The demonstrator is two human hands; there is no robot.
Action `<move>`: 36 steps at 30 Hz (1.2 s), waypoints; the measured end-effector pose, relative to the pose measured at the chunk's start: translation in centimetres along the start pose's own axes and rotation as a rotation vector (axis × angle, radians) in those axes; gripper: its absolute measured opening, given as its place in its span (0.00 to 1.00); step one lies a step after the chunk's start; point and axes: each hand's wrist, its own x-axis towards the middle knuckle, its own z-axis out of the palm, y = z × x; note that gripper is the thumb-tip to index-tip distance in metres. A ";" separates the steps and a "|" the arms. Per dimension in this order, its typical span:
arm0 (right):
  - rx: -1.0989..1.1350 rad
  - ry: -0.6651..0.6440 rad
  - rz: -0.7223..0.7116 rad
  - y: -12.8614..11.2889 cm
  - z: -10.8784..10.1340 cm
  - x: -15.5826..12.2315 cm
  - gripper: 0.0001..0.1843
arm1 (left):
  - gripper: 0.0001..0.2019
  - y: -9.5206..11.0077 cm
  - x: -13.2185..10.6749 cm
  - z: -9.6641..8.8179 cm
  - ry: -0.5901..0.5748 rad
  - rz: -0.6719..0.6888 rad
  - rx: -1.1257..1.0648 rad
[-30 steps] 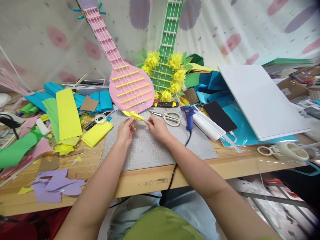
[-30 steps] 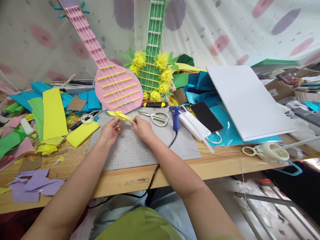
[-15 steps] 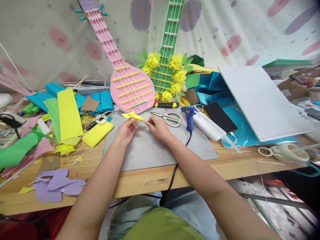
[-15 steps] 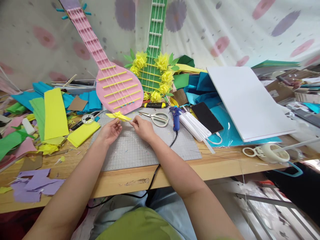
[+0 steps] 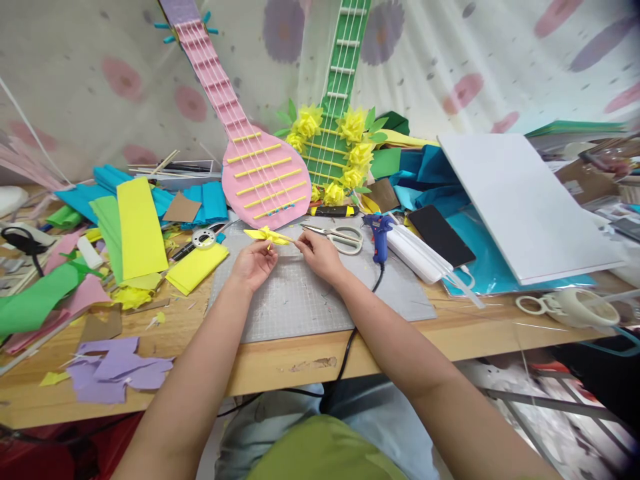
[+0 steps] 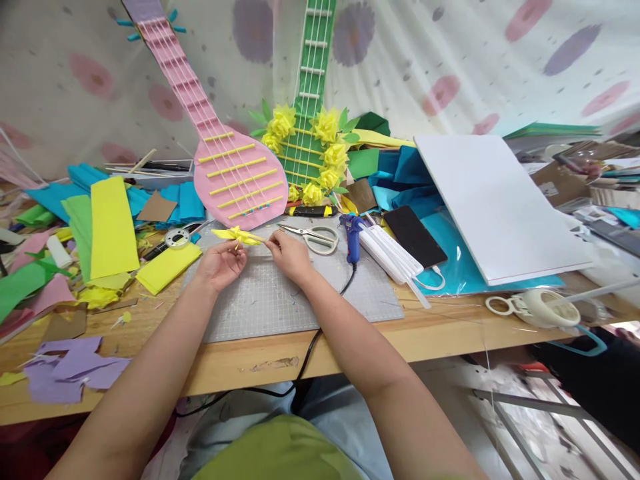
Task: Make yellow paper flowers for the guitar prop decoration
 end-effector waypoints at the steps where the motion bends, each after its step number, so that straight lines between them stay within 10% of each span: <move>1: 0.003 -0.002 -0.003 0.0 0.0 0.0 0.10 | 0.07 0.0 0.0 0.0 0.000 0.006 0.002; 14: 0.102 0.060 -0.073 1.1 0.3 0.6 0.09 | 0.04 -0.2 -0.2 0.0 -0.127 -0.057 -0.073; 36: 0.063 0.071 -0.136 1.8 -0.3 0.9 0.10 | 0.10 -0.6 0.4 0.2 0.004 -0.072 -0.132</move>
